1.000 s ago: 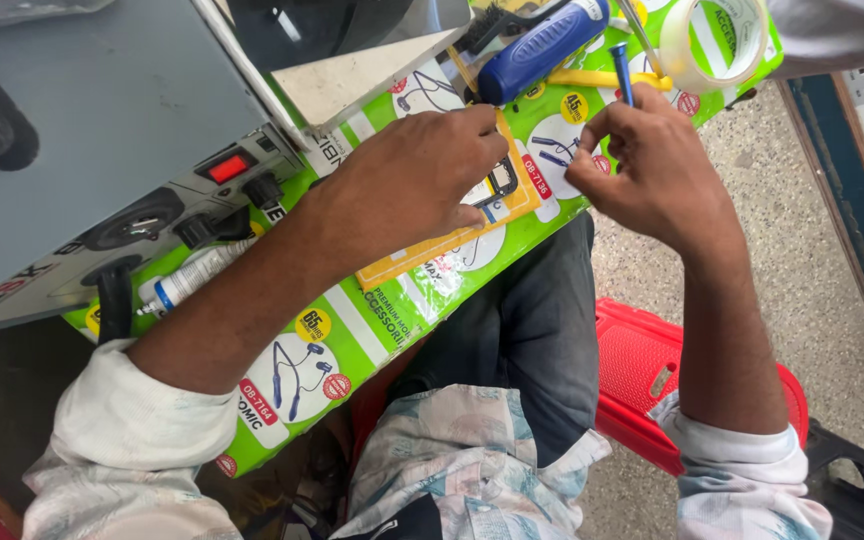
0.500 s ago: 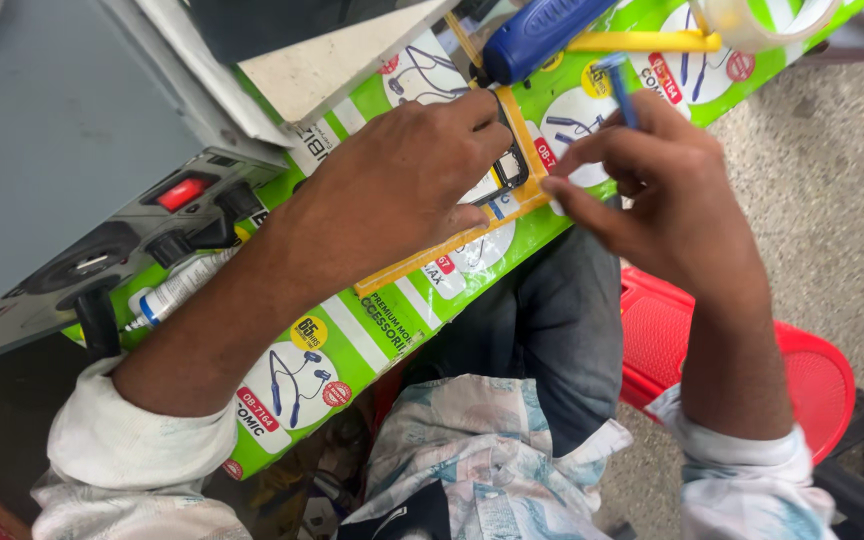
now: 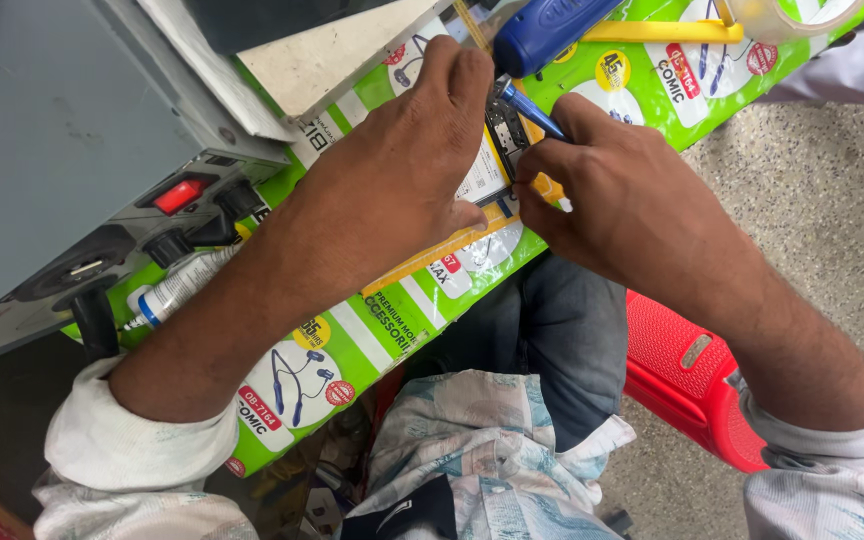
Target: The person disassembles a smartphone on a workbench, using a screwdriver and a heat gun to remove the back cover and internal components. The person then uses a screwdriver to unscrew and remove parts from the phone's interior.
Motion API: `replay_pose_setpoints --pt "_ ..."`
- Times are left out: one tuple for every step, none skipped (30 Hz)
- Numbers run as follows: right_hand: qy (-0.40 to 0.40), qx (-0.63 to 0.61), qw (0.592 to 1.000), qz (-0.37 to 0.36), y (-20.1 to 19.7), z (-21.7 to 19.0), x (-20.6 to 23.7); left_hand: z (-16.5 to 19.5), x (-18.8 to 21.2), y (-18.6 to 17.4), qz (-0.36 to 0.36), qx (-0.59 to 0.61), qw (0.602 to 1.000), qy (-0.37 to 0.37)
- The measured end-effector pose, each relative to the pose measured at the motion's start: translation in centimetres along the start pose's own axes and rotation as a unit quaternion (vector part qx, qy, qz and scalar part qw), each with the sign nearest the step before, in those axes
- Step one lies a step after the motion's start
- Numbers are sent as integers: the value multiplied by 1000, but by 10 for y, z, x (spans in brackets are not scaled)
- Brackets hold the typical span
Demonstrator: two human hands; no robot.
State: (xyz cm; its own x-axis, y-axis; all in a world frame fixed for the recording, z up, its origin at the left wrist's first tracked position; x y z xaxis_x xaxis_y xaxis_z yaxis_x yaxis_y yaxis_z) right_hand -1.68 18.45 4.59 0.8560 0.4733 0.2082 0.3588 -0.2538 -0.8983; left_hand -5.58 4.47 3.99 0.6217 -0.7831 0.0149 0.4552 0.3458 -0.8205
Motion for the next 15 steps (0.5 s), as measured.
replay_pose_setpoints --pt "3 6 1000 -3 0 -1 -1 0 0 0 8 2 1000 3" --pt "9 5 1000 -4 0 0 -2 1 0 0 17 4 1000 5" --pt "13 4 1000 -6 1 0 -3 0 0 0 20 8 1000 5" --pt "17 3 1000 -7 1 0 -5 0 1 1 23 12 1000 4" --pt "18 5 1000 -9 1 1 -6 0 1 1 26 15 1000 4" --pt "19 7 1000 -11 2 1 -8 0 1 1 28 9 1000 6" --pt "21 8 1000 -16 3 1 -8 0 1 2 29 5 1000 7" --pt "23 11 1000 -16 4 1 -9 0 1 2 32 -1 999 8" --pt "25 14 999 -15 4 2 -9 -2 0 3 26 -1 1000 5" --pt "29 16 999 -15 6 2 -9 -3 0 4 20 0 1000 1" --pt "30 22 999 -17 7 2 -9 -3 0 6 13 2 1000 -3" --pt "31 28 999 -17 8 2 -9 -3 1 6 17 1 1000 1" --pt "33 34 999 -15 9 2 -9 -2 0 5 22 -2 1000 5" --pt "36 46 998 -14 11 3 -9 -2 1 5 26 -4 1000 8" --pt "39 58 997 -13 13 3 -8 -2 1 6 25 -7 1000 10"
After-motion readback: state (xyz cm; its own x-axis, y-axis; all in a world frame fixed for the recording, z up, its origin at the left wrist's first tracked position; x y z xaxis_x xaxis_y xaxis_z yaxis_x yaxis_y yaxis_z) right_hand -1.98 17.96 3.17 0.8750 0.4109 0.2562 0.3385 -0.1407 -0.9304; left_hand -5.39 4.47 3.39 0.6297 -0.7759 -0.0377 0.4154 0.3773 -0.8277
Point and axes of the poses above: each hand's wrist, its own x-axis away from the middle knuckle, its own y-axis out of the palm, z = x × y, the point moved 6 cm from there along -x, towards the middle knuckle, and after that the axes turned 5 degrees about -z, right-handed, at the moved point
